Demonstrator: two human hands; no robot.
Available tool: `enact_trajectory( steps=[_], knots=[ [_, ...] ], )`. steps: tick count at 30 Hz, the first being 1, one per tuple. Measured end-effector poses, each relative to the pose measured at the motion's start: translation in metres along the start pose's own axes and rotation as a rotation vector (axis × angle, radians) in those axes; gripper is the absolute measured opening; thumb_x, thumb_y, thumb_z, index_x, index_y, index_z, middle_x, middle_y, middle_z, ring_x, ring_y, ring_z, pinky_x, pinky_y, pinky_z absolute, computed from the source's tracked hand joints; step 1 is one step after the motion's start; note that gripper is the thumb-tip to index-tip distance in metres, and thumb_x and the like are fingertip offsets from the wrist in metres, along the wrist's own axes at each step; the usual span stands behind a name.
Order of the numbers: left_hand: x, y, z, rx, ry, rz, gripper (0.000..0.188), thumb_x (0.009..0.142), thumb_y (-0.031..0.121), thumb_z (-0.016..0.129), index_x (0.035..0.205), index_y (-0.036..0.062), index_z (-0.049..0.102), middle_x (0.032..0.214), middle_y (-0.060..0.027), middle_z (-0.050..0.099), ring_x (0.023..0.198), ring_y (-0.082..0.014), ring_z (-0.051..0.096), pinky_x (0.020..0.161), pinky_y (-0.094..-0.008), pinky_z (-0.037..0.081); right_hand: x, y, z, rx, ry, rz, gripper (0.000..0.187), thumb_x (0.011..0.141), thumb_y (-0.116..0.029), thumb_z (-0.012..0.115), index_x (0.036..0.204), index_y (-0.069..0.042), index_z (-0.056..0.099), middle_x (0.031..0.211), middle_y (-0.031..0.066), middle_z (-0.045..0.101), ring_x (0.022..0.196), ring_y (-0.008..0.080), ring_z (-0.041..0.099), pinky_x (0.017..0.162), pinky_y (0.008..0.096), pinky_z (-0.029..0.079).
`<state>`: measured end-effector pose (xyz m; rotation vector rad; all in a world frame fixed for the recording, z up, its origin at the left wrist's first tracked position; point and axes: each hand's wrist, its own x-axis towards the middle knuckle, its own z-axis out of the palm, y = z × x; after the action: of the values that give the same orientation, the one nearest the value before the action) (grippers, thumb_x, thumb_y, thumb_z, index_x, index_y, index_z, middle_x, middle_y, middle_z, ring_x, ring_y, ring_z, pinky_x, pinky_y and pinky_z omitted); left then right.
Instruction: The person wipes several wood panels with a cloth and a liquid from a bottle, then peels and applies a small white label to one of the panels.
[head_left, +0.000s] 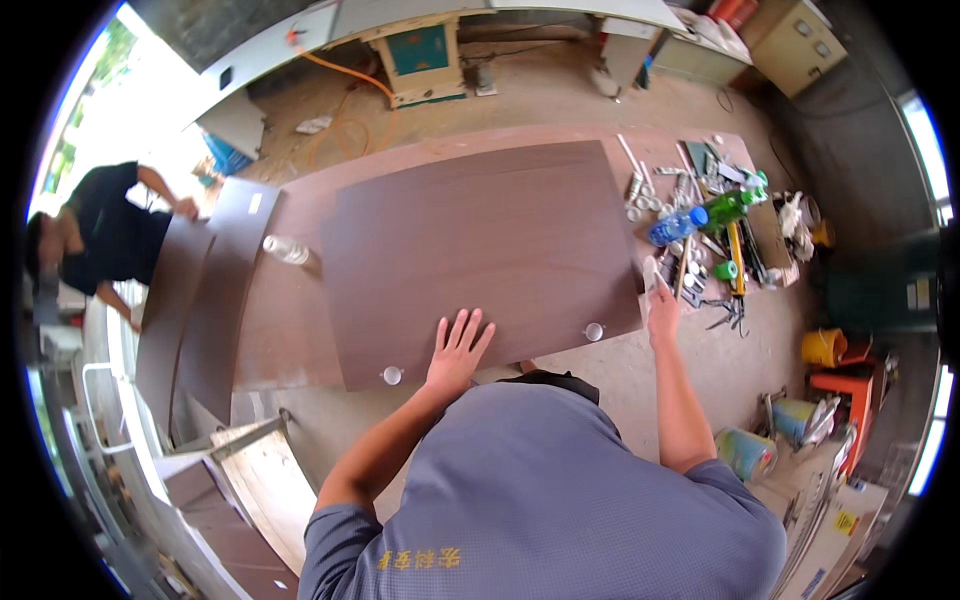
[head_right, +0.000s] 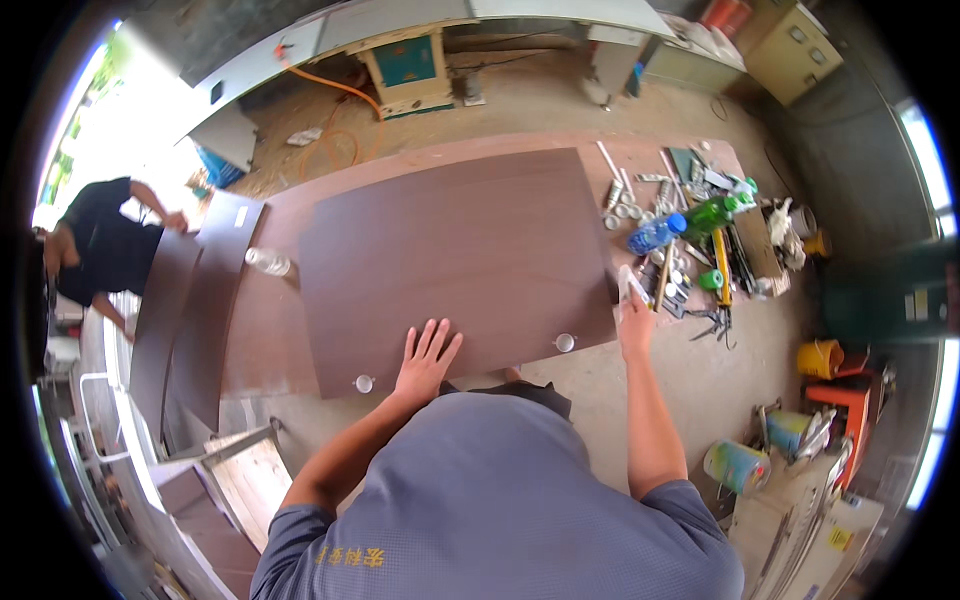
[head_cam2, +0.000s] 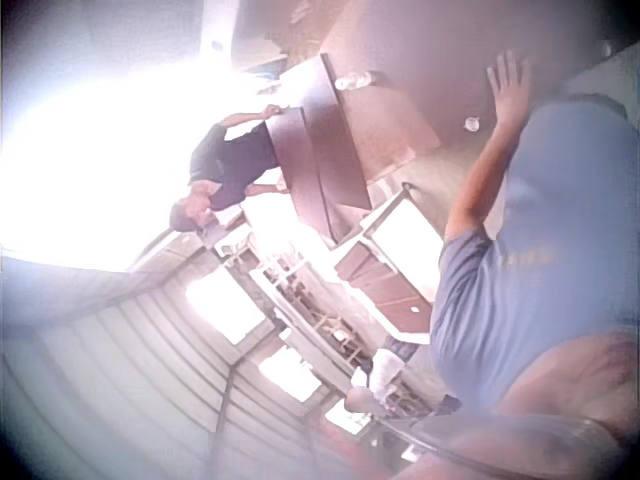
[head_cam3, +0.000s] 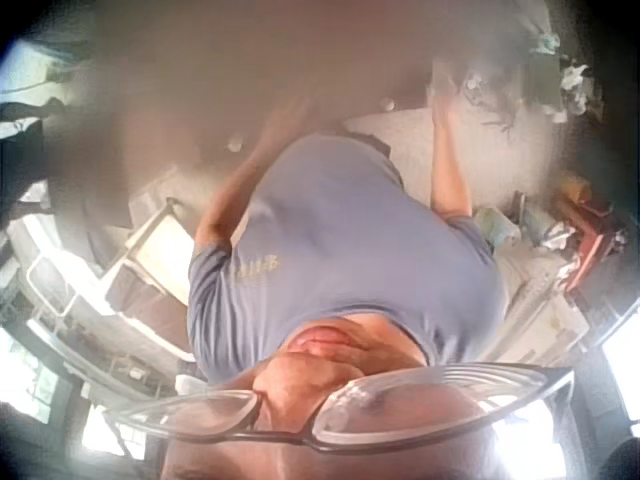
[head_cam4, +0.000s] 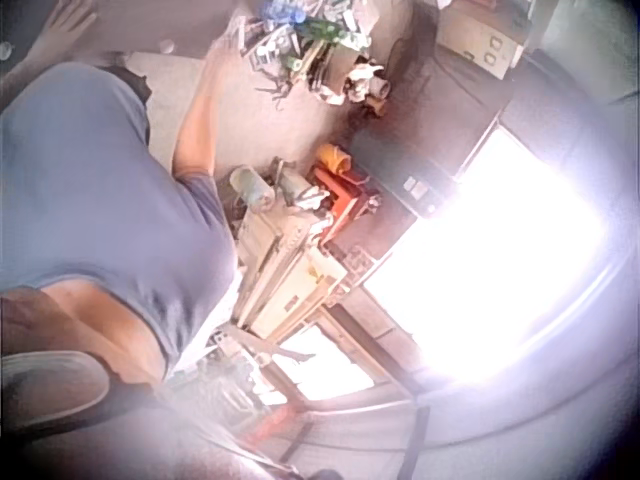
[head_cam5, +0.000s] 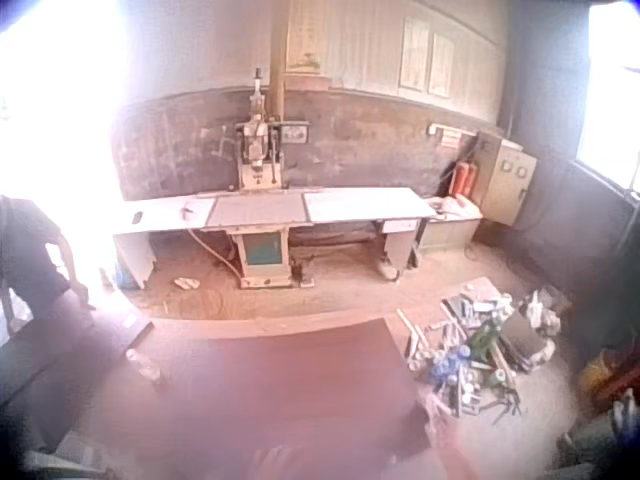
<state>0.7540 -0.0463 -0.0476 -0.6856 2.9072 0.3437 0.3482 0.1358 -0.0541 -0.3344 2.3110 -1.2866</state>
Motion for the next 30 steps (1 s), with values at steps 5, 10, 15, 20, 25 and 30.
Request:
enact_trajectory(
  steps=[5,10,15,20,25,30],
  knots=[
    [-0.004,0.004,-0.078,-0.109,-0.08,0.013,0.085,0.085,0.006,0.066,0.164,0.0139,0.036,0.173,-0.0179,0.023,0.161,-0.0399,0.019,0.129,-0.0596,0.017,0.003,0.058,-0.071,0.928,0.0,0.172,0.051,0.101,-0.012,0.057,0.151,-0.01,0.057,0.134,0.0071,0.07,0.119,0.0224,0.067,0.098,0.0336,0.055],
    [0.027,-0.026,-0.311,-0.241,-0.081,-0.169,0.046,0.087,0.004,0.065,0.133,0.0032,0.071,0.127,-0.0174,0.075,0.12,-0.0293,0.072,0.109,-0.0404,0.053,-0.058,0.081,-0.119,1.187,-0.037,0.265,0.043,0.099,-0.015,0.061,0.141,-0.007,0.061,0.135,0.0098,0.069,0.119,0.0253,0.068,0.102,0.0385,0.055],
    [0.152,-0.13,-0.366,0.155,0.447,-0.272,0.048,0.1,0.052,0.064,0.106,0.0051,0.071,0.094,-0.0259,0.072,0.092,-0.0474,0.069,0.082,-0.0527,0.052,-0.083,0.09,-0.087,1.321,-0.065,0.406,0.037,0.098,-0.02,0.063,0.133,-0.007,0.062,0.129,0.0102,0.071,0.113,0.0278,0.07,0.099,0.0418,0.057],
    [0.25,-0.233,-0.345,0.026,0.348,-0.318,0.068,0.103,0.064,0.054,0.09,0.0002,0.07,0.085,-0.0245,0.07,0.091,-0.0467,0.068,0.08,-0.0512,0.051,-0.098,0.067,-0.059,1.299,-0.194,0.346,0.05,0.097,-0.016,0.062,0.145,-0.004,0.055,0.136,0.0119,0.067,0.123,0.029,0.066,0.107,0.0421,0.053],
    [0.276,-0.296,-0.24,-0.152,0.184,-0.236,0.07,0.104,0.062,0.053,0.092,-0.0046,0.071,0.085,-0.0309,0.065,0.089,-0.0465,0.068,0.079,-0.0509,0.05,-0.082,-0.004,-0.048,0.828,-0.064,0.191,0.066,0.097,-0.003,0.054,0.161,-0.002,0.041,0.157,0.0127,0.052,0.143,0.0286,0.052,0.119,0.0392,0.041],
    [0.266,-0.292,-0.13,-0.157,0.132,-0.33,0.066,0.103,0.06,0.055,0.124,-0.0005,0.069,0.116,-0.0285,0.069,0.114,-0.0421,0.067,0.1,-0.0484,0.049,-0.003,-0.046,0.01,-0.313,-0.09,-0.555,0.061,0.094,-0.002,0.053,0.154,0.002,0.048,0.165,0.0191,0.043,0.157,0.0313,0.035,0.129,0.0402,0.027]
  ],
)
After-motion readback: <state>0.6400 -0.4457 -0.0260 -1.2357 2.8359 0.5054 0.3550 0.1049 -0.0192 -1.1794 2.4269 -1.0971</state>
